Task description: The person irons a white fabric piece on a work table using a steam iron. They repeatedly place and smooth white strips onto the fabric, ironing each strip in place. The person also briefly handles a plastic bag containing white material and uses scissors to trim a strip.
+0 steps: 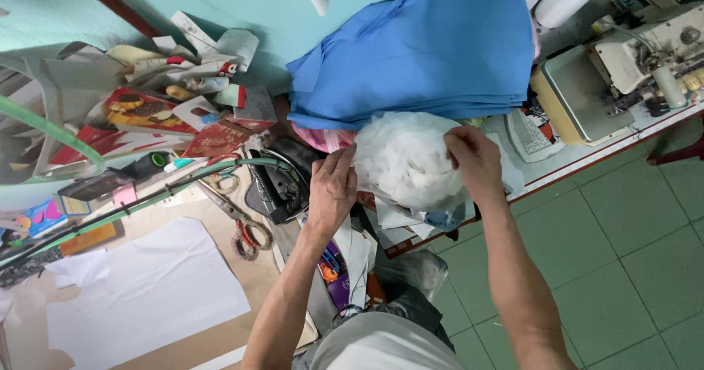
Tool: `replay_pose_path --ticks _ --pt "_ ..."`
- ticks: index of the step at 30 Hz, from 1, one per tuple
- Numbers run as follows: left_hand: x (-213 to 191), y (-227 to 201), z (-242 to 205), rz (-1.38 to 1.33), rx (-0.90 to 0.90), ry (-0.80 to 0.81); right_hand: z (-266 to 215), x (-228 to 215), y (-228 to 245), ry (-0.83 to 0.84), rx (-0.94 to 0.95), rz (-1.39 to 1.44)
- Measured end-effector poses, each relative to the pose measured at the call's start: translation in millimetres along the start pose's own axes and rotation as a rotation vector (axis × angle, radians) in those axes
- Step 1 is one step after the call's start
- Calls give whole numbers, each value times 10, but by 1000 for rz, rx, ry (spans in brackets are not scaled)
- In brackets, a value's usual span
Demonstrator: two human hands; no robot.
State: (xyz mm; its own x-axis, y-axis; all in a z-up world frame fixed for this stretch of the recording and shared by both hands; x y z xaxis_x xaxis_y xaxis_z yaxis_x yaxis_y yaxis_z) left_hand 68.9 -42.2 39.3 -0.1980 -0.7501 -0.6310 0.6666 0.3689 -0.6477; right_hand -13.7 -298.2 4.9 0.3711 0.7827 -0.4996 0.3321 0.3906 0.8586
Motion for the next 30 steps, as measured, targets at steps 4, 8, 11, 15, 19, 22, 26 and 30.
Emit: replay_pose_path --ticks 4,8,11,15,19,22,26,30 --pt "-28 -65 100 -21 51 -31 -65 -57 112 104 -36 609" --pt "-43 -61 123 -44 29 -31 -79 -28 8 98 32 717" --pt "-38 -37 90 -49 45 -28 -124 78 181 -15 -63 -220" --pt "55 41 2 -175 5 16 -214 882 450 230 -463 -150" --pt "136 -46 -81 -63 81 129 0 1675 145 372 -762 -881" --pt "85 -121 -92 40 140 138 121 1720 -771 717 -138 -679" --pt "118 -104 -187 125 162 179 34 1530 -538 6 -832 -1320" --pt "246 4 -303 128 172 184 6 1707 -345 211 -846 -1048"
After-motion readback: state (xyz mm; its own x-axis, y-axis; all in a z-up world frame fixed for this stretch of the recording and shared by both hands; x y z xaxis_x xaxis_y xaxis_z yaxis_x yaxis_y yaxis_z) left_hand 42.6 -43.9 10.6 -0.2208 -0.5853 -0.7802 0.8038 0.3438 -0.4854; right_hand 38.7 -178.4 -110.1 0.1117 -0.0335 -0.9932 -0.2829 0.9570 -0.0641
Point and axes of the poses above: each hand's wrist, its own z-axis towards the middle knuckle, its own x-axis out of the palm, y = z × x, the point moved 8 cm from there along z, towards the middle knuckle, and after that the axes turned 14 degrees about -z, right-handed, at the moved point
